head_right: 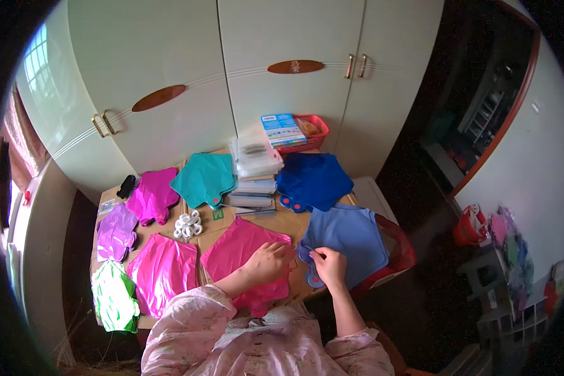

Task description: Folding colorful fabric items and placing them into clear plastic packaging with cardboard headers.

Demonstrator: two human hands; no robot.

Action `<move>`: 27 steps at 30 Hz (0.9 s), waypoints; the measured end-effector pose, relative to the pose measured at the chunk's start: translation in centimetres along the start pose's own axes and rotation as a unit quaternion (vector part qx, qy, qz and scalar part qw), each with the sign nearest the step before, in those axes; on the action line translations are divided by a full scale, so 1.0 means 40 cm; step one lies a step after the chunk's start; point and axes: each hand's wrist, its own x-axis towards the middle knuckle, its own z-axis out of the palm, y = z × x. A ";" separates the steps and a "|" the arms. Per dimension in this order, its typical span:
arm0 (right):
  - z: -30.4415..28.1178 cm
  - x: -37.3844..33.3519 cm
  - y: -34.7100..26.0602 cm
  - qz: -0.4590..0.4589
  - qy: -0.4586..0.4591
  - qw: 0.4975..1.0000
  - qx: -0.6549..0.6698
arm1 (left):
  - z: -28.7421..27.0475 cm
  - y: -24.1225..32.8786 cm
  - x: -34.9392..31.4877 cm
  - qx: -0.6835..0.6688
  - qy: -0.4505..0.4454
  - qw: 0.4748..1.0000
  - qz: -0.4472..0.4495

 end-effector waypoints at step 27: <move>-0.712 0.402 0.344 0.019 0.348 0.932 0.099 | 0.071 0.008 0.082 0.125 -0.044 0.976 0.175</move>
